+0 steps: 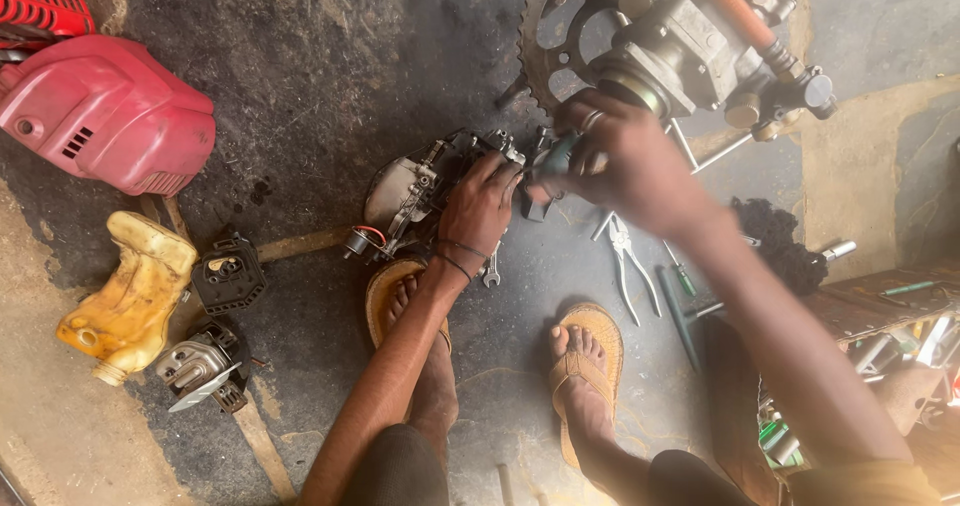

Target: The person works on a small engine placed on the floor, using a screwdriver and wrench to remove and adjust components. They manipulate the engine casing and internal parts, occasionally repositioning the engine and tools while continuing the repair.

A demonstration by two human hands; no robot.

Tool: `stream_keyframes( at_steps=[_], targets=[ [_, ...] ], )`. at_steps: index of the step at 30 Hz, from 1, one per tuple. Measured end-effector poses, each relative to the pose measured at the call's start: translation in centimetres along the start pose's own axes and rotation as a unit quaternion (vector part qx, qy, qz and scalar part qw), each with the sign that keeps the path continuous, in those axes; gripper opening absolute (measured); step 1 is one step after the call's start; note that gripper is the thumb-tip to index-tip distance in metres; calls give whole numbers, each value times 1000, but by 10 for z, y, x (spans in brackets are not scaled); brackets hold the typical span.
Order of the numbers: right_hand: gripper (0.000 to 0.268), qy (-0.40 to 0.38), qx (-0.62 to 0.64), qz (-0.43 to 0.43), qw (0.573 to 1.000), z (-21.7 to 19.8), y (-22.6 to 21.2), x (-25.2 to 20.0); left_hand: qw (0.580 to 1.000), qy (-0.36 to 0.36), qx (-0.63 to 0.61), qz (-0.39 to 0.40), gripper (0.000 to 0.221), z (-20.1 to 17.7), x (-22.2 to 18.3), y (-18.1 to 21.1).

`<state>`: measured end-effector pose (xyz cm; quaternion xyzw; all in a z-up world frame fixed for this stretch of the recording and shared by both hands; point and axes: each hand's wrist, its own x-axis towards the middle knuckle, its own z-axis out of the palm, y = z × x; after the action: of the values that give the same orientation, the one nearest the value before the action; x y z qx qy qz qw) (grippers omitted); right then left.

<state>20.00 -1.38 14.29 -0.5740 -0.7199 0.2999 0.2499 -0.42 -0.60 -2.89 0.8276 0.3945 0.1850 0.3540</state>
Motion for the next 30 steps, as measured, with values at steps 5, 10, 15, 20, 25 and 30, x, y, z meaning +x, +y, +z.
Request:
stream_keyframes(
  at_steps=[5,10,15,20,25,30],
  targets=[
    [37,-58,-278,201,938,21,-29,3,1000,-5,-25,-14,23,-6,1,5],
    [38,-23,285,434,854,12,-26,13,1000,-6,-17,-14,23,-7,1,8],
    [46,-78,261,361,892,10,-20,7,999,-21,-17,-24,22,-5,1,5],
    [33,111,-132,-106,979,21,-18,-1,999,37,19,35,33,-5,-3,3],
    [39,-21,-228,167,959,31,-21,1,1000,-7,-14,-17,23,-6,0,5],
    [35,-113,227,393,884,14,-8,3,1000,4,-23,-2,23,-8,1,10]
  ],
)
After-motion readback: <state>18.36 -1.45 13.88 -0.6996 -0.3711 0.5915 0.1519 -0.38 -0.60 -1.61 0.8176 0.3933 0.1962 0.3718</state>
